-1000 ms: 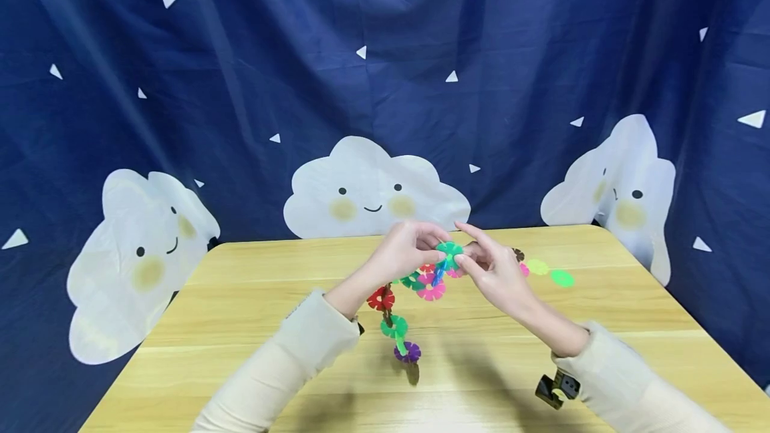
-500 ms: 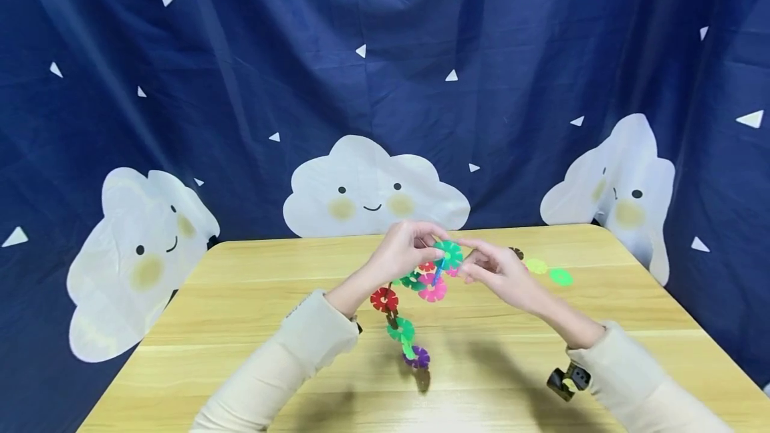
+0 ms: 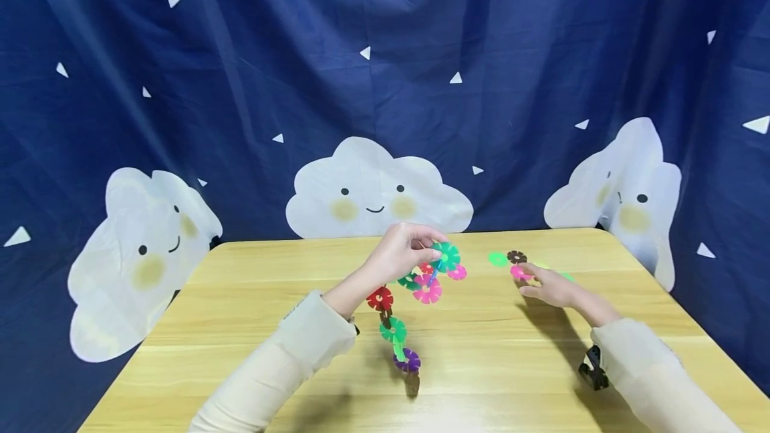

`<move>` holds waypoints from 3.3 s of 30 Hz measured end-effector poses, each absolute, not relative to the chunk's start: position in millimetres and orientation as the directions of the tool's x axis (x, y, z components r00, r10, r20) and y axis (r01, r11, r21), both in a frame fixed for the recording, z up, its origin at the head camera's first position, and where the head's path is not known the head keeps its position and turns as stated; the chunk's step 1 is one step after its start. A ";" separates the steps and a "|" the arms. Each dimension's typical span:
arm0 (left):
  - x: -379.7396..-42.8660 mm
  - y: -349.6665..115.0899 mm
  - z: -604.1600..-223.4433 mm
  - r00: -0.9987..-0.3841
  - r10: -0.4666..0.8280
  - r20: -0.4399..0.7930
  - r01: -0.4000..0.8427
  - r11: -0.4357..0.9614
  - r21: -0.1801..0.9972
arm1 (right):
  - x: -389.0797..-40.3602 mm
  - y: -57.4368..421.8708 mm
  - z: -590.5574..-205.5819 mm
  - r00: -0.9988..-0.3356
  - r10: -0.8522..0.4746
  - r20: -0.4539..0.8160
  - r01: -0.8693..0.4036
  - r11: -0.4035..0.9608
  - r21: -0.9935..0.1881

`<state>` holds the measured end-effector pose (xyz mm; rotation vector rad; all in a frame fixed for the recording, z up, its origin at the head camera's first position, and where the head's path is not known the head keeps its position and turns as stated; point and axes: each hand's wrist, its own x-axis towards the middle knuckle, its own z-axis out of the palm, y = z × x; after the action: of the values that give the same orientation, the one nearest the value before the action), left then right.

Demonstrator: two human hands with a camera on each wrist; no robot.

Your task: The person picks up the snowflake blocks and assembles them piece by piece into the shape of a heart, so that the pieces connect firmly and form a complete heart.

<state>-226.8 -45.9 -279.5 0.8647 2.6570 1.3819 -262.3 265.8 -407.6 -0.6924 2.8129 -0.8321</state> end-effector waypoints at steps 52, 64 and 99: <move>-226.6 -49.2 -281.7 -0.840 0.499 0.215 0.455 0.429 0.781 | -235.4 200.2 -343.1 -0.484 -0.497 0.720 -0.871 0.357 -0.339; -225.7 -47.2 -282.9 -0.858 0.470 0.209 0.433 0.443 0.785 | -217.1 168.3 -336.1 -0.262 -0.305 0.916 -0.936 0.311 -0.164; -221.3 -40.7 -274.6 -0.829 0.516 0.215 0.470 0.435 0.768 | -215.2 162.8 -326.7 -0.086 -0.367 0.926 -0.905 0.418 0.081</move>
<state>-221.3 -40.7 -274.6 0.9003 2.6167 1.3738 -215.2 162.8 -326.7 -2.2233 3.2728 -1.3108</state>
